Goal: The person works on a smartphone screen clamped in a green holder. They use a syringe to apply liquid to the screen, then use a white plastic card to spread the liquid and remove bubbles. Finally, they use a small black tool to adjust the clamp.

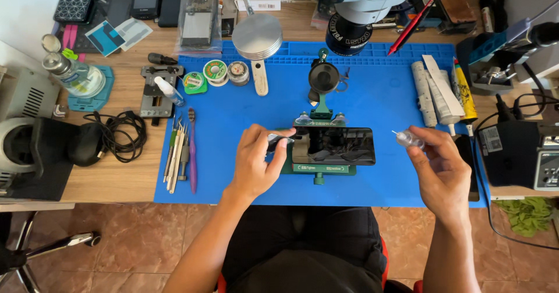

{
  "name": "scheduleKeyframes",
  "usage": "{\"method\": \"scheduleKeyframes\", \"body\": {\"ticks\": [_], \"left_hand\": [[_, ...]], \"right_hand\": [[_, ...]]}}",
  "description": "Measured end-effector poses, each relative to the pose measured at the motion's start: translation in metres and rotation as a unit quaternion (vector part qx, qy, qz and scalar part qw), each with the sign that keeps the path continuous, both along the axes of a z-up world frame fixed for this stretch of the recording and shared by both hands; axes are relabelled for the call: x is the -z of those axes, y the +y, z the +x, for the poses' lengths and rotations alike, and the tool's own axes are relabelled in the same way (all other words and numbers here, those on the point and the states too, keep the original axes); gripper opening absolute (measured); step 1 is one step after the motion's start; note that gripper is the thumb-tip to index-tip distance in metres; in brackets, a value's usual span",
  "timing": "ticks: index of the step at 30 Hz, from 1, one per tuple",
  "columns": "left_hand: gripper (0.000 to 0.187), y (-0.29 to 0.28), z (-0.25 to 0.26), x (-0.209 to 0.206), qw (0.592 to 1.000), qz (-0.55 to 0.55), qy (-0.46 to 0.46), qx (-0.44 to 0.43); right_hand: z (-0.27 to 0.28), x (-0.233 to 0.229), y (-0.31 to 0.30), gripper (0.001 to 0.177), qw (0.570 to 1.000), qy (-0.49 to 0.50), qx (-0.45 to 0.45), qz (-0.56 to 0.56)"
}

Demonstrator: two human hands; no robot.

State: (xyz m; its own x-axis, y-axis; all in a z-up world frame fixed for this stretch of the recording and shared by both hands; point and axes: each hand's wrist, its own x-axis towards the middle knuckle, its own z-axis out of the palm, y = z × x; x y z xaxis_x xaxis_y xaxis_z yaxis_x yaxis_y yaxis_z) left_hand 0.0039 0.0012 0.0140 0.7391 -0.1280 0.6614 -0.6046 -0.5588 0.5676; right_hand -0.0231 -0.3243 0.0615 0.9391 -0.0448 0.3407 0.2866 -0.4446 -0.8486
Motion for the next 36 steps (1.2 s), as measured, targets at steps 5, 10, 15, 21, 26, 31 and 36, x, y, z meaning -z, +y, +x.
{"method": "scheduleKeyframes", "body": {"ticks": [5, 10, 15, 21, 26, 31, 36], "left_hand": [[0.024, 0.001, -0.002, 0.000, 1.000, -0.011, -0.015, 0.002], [0.018, 0.003, -0.005, -0.007, 0.997, -0.070, -0.018, 0.007], [0.020, 0.003, -0.003, -0.008, 0.990, -0.129, 0.050, -0.019], [0.042, 0.022, 0.011, 0.017, 0.978, -0.118, 0.114, -0.126], [0.042, 0.044, 0.028, 0.048, 0.971, 0.006, 0.180, -0.156], [0.036, 0.046, 0.032, 0.036, 0.978, 0.048, 0.066, -0.191], [0.028, 0.041, 0.030, 0.058, 0.986, -0.004, 0.040, -0.163]], "right_hand": [[0.002, 0.004, 0.003, 0.032, 0.999, 0.021, 0.015, 0.018], [0.016, 0.019, 0.003, 0.044, 0.997, 0.024, 0.031, 0.062], [0.044, 0.059, -0.007, 0.031, 0.998, -0.056, 0.027, 0.015], [0.057, 0.088, -0.023, 0.032, 0.980, 0.025, 0.122, -0.155], [0.056, 0.084, -0.019, 0.034, 0.985, 0.066, 0.099, -0.126], [0.057, 0.098, -0.026, 0.044, 0.981, 0.016, 0.085, -0.172], [0.066, 0.123, -0.040, 0.057, 0.966, -0.051, 0.068, -0.243]]}}
